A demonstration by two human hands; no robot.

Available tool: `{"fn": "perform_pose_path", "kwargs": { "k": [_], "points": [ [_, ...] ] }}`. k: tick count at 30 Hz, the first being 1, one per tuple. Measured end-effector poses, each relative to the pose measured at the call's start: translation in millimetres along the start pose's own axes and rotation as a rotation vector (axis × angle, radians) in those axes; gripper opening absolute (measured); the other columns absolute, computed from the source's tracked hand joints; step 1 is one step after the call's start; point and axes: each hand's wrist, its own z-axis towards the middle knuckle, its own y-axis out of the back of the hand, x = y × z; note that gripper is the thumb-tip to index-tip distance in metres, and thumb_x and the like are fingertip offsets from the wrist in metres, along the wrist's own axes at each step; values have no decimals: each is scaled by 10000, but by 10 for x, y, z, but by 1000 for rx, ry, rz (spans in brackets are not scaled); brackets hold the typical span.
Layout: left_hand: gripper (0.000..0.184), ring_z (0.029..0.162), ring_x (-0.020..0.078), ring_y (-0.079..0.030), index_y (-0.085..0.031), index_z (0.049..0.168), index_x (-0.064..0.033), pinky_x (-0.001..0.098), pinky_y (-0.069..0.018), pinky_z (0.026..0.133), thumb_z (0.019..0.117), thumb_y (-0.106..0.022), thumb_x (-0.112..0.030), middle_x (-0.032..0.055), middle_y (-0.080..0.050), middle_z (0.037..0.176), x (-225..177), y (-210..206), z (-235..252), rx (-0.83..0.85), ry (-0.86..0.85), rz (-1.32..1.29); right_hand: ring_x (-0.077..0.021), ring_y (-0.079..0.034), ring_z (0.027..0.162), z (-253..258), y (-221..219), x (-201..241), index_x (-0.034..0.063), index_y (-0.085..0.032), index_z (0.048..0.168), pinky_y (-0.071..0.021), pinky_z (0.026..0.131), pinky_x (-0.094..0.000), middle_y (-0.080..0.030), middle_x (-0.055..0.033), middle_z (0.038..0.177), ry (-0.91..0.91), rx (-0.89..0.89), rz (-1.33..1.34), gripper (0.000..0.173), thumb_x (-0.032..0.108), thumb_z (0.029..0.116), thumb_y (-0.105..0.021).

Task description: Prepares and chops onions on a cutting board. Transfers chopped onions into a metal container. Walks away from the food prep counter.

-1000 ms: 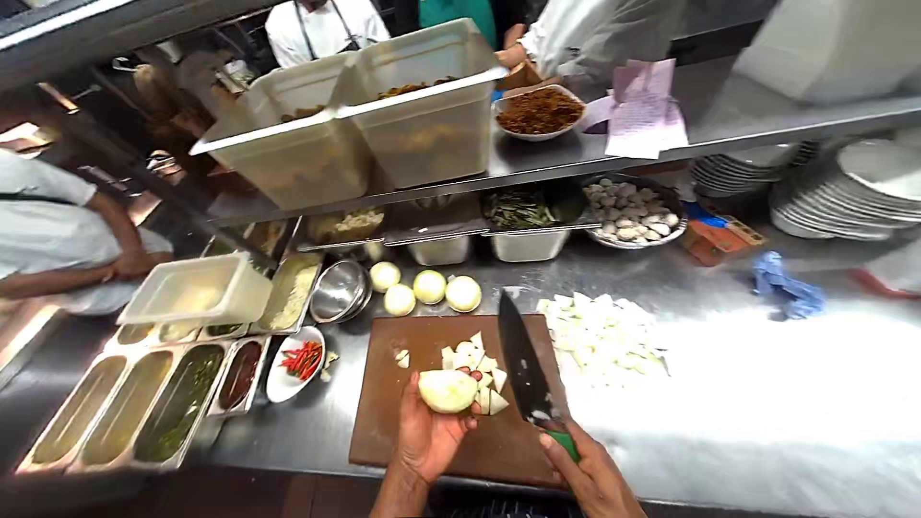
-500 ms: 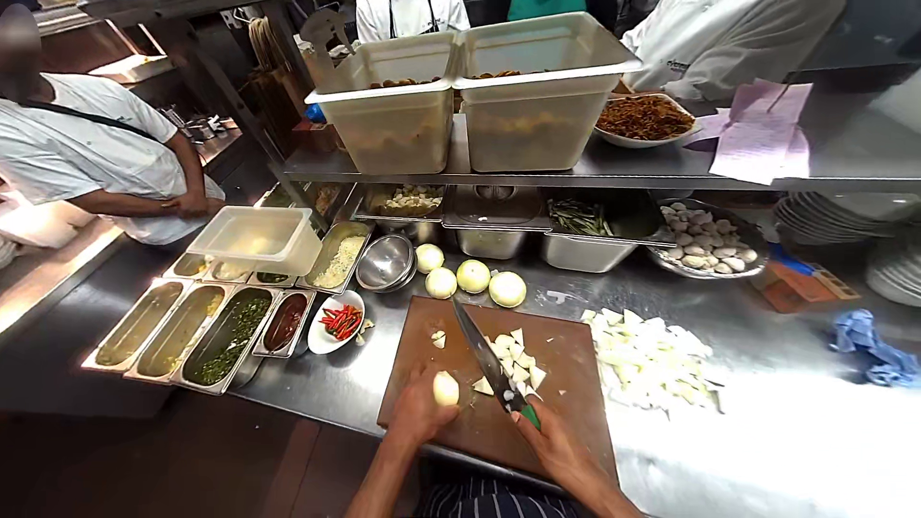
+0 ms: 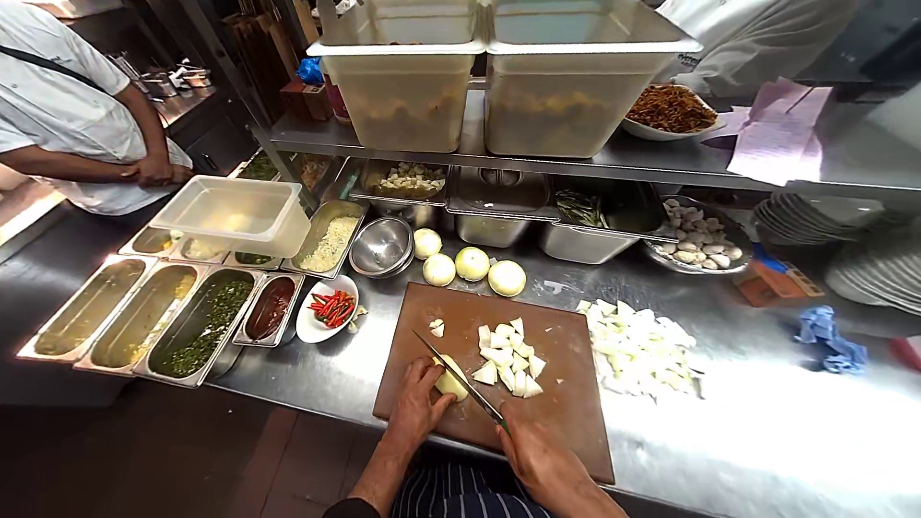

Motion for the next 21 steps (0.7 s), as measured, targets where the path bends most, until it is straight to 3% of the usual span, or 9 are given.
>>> {"fn": "perform_pose_path", "kwargs": {
  "k": [8,16,19,21],
  "points": [
    [439,1227,283,-628,-742,1162,-118,428,-523,1060,858,-795,-431,119,-682,1267,83,-89,-47,-93,-55,-33,-395,-713,964,-73,136,324,109,-510,1319,-566,808,-557,-702,-183,963,-130,86,-92,378,376,1091,-369],
    [445,1234,270,-628,-741,1186,-131,418,-512,1075,880,-770,-453,104,-685,1282,81,-95,-84,-85,-27,-41,-387,-725,962,658,-340,360,97,-532,1338,-578,825,-561,-719,-181,989,-106,-31,-107,398,354,1077,-378],
    [502,1261,283,-604,-709,1250,-134,413,-503,1087,870,-771,-456,123,-657,1306,33,-48,-72,-37,10,-2,-378,-729,955,746,-420,267,100,-540,1325,-579,825,-560,-721,-178,983,-52,-79,-67,397,367,1072,-391],
    [533,1262,301,-577,-673,1340,-218,429,-506,1064,865,-740,-448,126,-622,1324,-95,42,-16,76,75,81,-367,-709,961,827,-399,47,83,-566,1288,-564,845,-564,-702,-182,996,11,-77,82,400,387,1061,-440]
  ]
}}
